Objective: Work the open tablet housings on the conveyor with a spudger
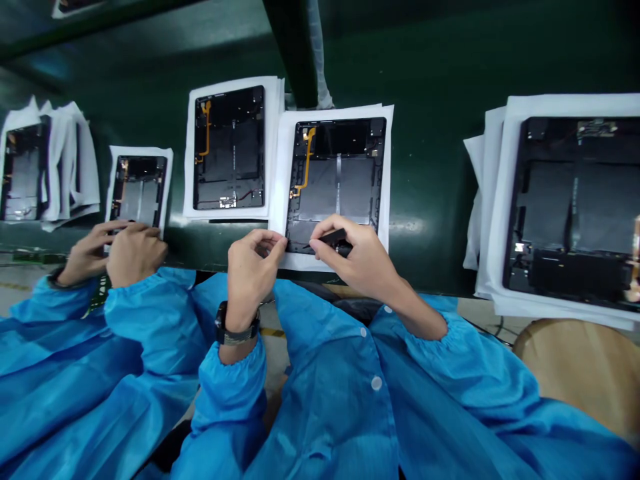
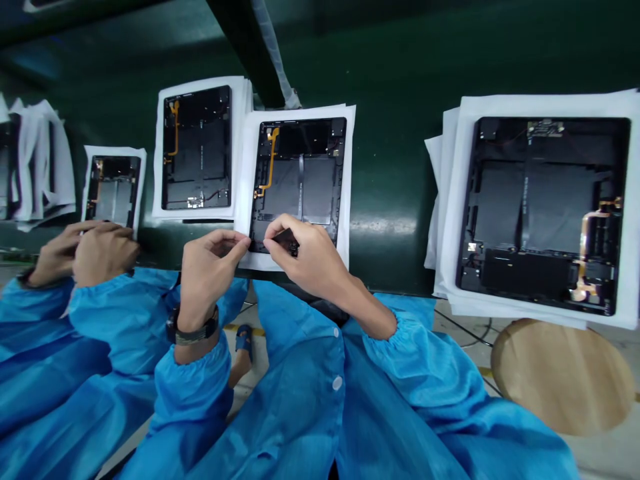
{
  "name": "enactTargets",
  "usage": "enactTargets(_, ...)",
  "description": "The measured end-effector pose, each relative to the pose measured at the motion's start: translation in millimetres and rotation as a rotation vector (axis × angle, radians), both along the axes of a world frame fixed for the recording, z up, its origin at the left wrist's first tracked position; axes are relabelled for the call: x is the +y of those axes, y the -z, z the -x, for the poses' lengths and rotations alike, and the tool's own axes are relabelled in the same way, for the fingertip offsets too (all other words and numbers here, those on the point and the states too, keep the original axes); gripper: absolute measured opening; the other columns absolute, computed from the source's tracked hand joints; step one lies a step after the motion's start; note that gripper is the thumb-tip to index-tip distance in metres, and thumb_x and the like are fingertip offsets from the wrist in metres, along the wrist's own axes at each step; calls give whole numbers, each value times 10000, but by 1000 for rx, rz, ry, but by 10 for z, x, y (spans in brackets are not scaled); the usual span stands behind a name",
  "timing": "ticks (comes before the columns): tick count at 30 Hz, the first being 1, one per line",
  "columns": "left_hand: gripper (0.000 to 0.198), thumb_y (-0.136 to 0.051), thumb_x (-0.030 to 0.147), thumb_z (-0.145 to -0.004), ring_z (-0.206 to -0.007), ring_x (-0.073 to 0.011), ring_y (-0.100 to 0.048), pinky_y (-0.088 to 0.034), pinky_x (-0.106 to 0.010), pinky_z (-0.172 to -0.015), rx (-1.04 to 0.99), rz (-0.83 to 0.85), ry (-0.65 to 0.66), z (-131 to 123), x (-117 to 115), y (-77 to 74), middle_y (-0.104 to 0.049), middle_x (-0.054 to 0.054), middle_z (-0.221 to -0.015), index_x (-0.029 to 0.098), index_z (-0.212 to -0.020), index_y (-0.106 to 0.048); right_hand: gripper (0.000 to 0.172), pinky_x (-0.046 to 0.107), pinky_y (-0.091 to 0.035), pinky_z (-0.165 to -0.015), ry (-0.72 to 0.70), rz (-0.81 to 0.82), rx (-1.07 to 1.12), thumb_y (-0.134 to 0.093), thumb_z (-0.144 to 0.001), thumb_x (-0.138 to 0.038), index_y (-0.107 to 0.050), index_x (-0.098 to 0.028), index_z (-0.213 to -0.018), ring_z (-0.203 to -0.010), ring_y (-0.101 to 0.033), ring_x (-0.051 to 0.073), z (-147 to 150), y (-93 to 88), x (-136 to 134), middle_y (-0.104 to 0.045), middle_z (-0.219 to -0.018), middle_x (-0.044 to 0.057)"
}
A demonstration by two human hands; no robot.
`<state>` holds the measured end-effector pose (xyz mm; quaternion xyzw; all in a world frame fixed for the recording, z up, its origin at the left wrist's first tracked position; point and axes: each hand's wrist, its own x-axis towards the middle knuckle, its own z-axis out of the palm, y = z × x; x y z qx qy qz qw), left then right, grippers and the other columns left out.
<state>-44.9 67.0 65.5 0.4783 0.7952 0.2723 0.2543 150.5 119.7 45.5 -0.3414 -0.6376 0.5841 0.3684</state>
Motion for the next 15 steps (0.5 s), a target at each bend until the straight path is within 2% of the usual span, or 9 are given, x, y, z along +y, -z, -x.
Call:
enactTargets(6, 156, -668, 318, -873, -741, -188, -701, -488, -303, -719, 198, 97, 47, -52, 13, -127, -767, -14, -788, 205, -830, -767, 52, 305, -519, -740, -5, 21, 25, -659, -987, -236, -654, -209, -944, -751, -690, 153, -42, 4, 15, -712, -854, -2)
enactTargets(15, 123, -675, 293, -863, -753, -205, -716, -478, -309, -728, 305, 187, 56, -124, 86, -194, -770, -17, -773, 220, -776, -724, 54, 303, -515, -724, -17, 48, 51, -657, -991, -244, -660, -211, -949, -751, -698, 162, -94, 12, 25, -715, -852, 1)
